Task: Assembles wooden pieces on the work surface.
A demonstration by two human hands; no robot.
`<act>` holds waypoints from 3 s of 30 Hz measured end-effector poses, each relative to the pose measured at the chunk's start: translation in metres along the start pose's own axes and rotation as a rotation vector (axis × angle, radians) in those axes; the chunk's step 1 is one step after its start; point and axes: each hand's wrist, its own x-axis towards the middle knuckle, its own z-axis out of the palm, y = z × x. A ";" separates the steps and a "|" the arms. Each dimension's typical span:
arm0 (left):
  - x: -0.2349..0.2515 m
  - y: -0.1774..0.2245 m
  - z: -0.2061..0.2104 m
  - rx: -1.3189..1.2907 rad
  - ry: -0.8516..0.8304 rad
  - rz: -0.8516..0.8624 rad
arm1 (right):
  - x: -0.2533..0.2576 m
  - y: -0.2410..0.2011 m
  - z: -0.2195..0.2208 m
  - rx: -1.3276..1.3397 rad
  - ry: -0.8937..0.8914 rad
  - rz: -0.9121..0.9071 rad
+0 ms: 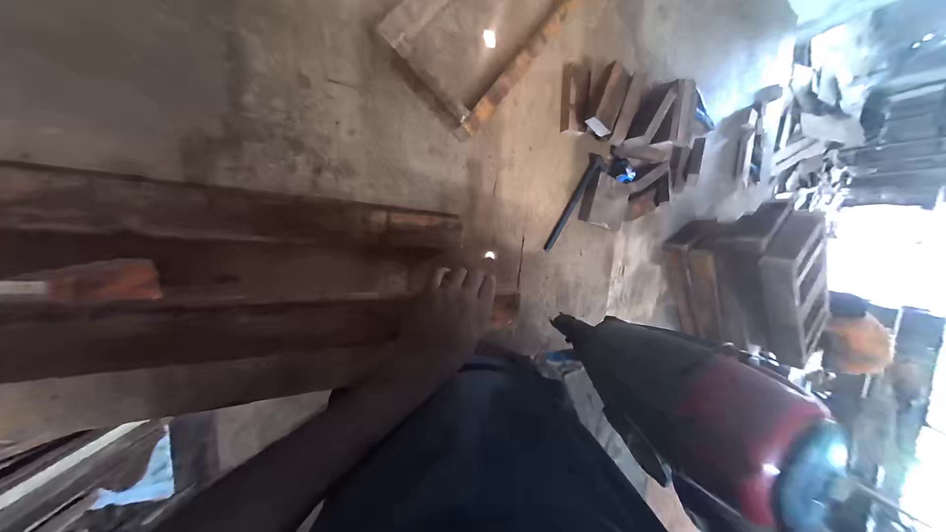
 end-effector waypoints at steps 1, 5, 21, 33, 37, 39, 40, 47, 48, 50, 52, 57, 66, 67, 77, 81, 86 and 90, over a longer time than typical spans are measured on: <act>0.000 0.000 -0.001 0.005 0.003 0.009 | 0.011 0.011 0.008 0.076 0.106 -0.086; -0.003 -0.005 0.004 0.031 0.143 0.064 | 0.083 0.052 0.027 0.295 0.435 -0.207; -0.015 0.027 -0.002 0.223 0.049 -0.225 | 0.286 0.067 0.072 0.299 0.763 -0.248; -0.118 -0.027 -0.047 0.332 0.158 -0.578 | 0.241 0.092 -0.015 0.208 0.639 -0.482; -0.172 -0.093 -0.079 0.402 0.144 -0.657 | 0.207 0.030 -0.044 0.284 0.621 -0.732; -0.193 -0.128 -0.094 0.403 0.076 -0.684 | 0.186 -0.014 -0.042 0.253 0.544 -0.772; -0.202 -0.144 -0.099 0.399 0.037 -0.679 | 0.176 -0.035 -0.034 0.231 0.498 -0.780; -0.226 -0.228 -0.098 0.391 -0.008 -0.449 | 0.159 -0.125 0.042 0.091 0.580 -0.801; -0.227 -0.233 -0.096 0.391 0.008 -0.423 | 0.159 -0.132 0.047 0.063 0.585 -0.751; -0.227 -0.235 -0.096 0.397 0.051 -0.377 | 0.160 -0.141 0.053 0.059 0.586 -0.683; -0.228 -0.231 -0.095 0.403 0.094 -0.348 | 0.165 -0.145 0.056 0.076 0.605 -0.667; -0.225 -0.236 -0.094 0.343 0.113 -0.352 | 0.173 -0.148 0.046 0.066 0.646 -0.693; -0.184 -0.172 -0.074 0.234 0.114 -0.455 | 0.211 -0.114 -0.043 -0.038 0.700 -0.704; -0.176 -0.162 -0.068 0.211 0.150 -0.461 | 0.221 -0.109 -0.058 -0.064 0.709 -0.720; -0.160 -0.129 -0.041 0.228 0.175 -0.630 | 0.258 -0.103 -0.175 -0.317 0.771 -0.846; -0.181 -0.152 -0.046 0.245 0.216 -0.672 | 0.279 -0.089 -0.192 -0.300 0.811 -0.876; -0.190 -0.161 -0.054 0.214 0.174 -0.702 | 0.278 -0.091 -0.190 -0.258 0.805 -0.774; -0.199 -0.172 -0.055 0.193 0.185 -0.683 | 0.283 -0.090 -0.185 -0.243 0.844 -0.794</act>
